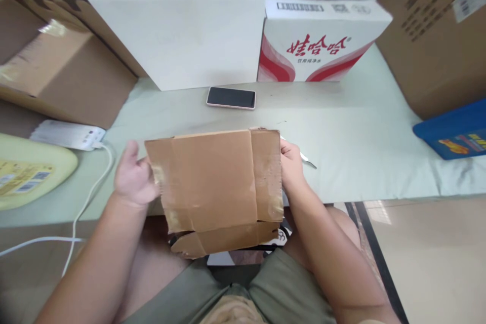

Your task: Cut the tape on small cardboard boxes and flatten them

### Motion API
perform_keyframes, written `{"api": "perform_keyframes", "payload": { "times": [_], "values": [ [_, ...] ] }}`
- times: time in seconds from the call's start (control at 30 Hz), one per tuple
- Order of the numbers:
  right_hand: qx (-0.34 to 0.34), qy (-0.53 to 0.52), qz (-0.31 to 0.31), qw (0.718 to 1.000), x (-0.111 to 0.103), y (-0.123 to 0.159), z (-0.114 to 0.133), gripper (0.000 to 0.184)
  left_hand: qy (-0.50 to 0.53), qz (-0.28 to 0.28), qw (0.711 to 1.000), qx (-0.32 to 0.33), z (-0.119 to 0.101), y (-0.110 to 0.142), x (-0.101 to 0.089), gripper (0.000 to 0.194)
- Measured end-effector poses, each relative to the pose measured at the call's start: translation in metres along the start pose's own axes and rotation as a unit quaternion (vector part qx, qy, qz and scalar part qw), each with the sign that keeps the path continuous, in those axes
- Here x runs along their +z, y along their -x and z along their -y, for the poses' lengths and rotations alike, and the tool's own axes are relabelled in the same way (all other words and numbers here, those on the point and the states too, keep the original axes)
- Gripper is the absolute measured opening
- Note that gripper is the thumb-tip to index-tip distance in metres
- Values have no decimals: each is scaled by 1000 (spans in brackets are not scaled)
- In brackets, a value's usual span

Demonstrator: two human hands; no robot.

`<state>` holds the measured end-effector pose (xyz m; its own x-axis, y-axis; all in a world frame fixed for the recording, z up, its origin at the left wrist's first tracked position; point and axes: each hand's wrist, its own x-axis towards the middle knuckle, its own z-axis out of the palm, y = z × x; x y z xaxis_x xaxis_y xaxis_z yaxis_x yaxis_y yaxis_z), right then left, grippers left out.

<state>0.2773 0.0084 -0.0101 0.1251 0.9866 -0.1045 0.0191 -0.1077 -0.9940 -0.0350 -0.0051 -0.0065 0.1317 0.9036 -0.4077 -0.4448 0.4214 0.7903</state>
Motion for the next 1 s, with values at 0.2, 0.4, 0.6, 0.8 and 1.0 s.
{"api": "perform_keyframes", "payload": {
  "times": [0.2, 0.4, 0.6, 0.8, 1.0],
  "values": [
    [16, 14, -14, 1000, 0, -5, -7, 36, -116, -57, 991, 18, -8, 3, 10, 61],
    [-7, 63, -19, 998, -2, -8, -18, 46, 9, -186, 957, 224, -30, 1, -9, 53],
    [26, 43, 2, 999, -2, -17, -24, 62, 103, -201, 936, 271, -35, -3, -10, 20],
    [33, -7, 108, 994, 11, -3, -21, 66, 198, -265, 921, 206, -34, -14, -13, 10],
    [58, -15, 117, 991, 17, 32, -15, 56, 143, -209, 949, 189, -18, -23, 6, 22]
  ]
}}
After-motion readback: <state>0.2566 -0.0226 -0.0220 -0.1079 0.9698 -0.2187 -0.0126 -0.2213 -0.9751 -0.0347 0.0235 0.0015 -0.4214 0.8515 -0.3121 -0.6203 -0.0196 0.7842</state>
